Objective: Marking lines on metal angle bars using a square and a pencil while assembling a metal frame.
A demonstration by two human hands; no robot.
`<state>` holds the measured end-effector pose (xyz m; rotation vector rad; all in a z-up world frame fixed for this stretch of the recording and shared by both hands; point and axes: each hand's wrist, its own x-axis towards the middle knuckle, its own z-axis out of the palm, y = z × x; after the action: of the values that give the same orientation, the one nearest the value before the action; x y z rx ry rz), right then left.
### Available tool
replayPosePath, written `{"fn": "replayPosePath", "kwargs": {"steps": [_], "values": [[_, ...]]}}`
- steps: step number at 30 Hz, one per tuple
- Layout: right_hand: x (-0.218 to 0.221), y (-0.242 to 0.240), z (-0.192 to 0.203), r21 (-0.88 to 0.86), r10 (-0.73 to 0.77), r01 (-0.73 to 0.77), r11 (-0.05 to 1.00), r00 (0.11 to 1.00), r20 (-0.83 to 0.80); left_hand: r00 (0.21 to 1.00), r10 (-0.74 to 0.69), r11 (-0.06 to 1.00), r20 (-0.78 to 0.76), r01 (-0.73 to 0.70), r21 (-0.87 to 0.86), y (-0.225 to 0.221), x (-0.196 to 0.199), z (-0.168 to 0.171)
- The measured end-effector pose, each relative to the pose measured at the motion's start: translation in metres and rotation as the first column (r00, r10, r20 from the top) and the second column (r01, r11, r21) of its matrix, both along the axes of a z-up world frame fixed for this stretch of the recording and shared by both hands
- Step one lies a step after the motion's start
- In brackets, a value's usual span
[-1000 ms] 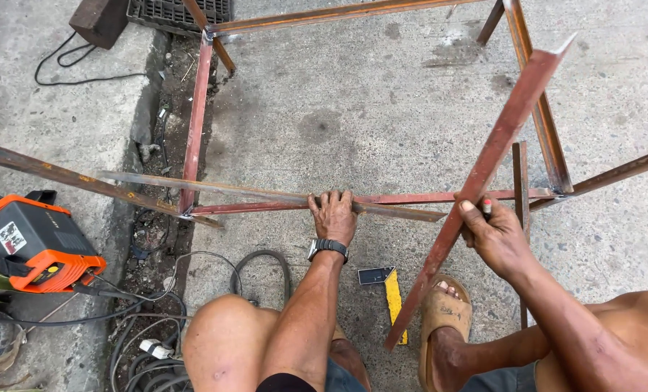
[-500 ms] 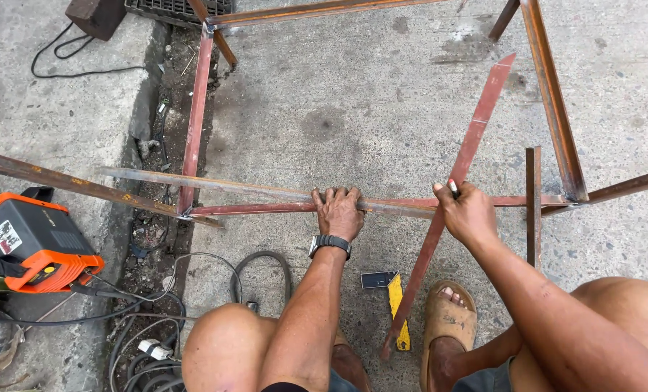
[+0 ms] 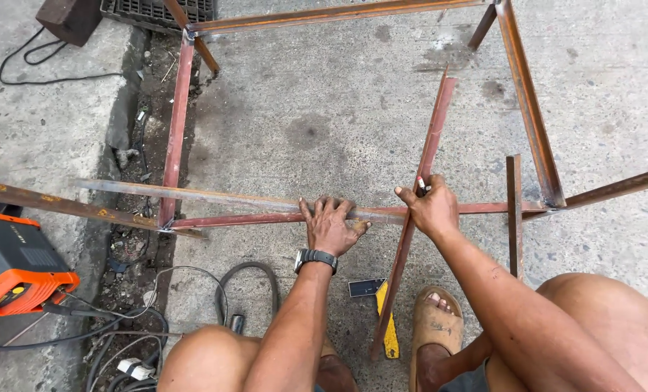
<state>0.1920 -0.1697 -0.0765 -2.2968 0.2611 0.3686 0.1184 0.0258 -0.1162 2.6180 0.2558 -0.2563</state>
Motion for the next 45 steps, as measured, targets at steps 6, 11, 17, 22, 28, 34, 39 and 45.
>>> {"fn": "replayPosePath", "kwargs": {"steps": [6,11,17,22,28,34,39,45], "values": [[0.009,-0.02,-0.071,0.001,0.034,-0.034,0.999,0.999,0.027,0.991,-0.088,0.995,0.097,0.091,-0.028,-0.012,0.005,-0.049],[-0.018,-0.006,-0.007,-0.011,0.067,-0.066,0.998,0.997,0.043,0.979,-0.103,0.993,0.177,0.11,-0.033,-0.011,0.009,-0.083],[0.01,-0.028,-0.055,-0.118,0.115,-0.114,0.986,0.993,0.006,0.976,-0.123,0.989,0.18,0.135,-0.058,-0.008,0.01,-0.076],[0.023,-0.024,-0.066,-0.12,0.123,-0.126,0.985,0.992,-0.031,0.976,-0.108,0.988,0.191,0.126,-0.086,-0.007,0.013,-0.076],[0.044,-0.032,-0.101,-0.123,0.078,-0.085,0.989,0.995,-0.059,0.974,-0.092,0.988,0.209,0.116,-0.104,-0.009,0.016,-0.065],[0.028,-0.004,-0.066,-0.052,0.103,-0.106,0.993,0.993,-0.053,0.972,-0.086,0.987,0.221,0.113,-0.114,-0.009,0.018,-0.068],[0.028,-0.003,-0.069,-0.007,0.134,-0.135,0.991,0.99,-0.041,0.964,-0.06,0.982,0.258,0.103,-0.156,-0.011,0.016,-0.079],[0.033,0.003,-0.061,-0.023,0.204,-0.204,0.979,0.979,-0.006,0.962,-0.05,0.98,0.268,0.099,-0.174,-0.012,0.018,-0.08]]}}
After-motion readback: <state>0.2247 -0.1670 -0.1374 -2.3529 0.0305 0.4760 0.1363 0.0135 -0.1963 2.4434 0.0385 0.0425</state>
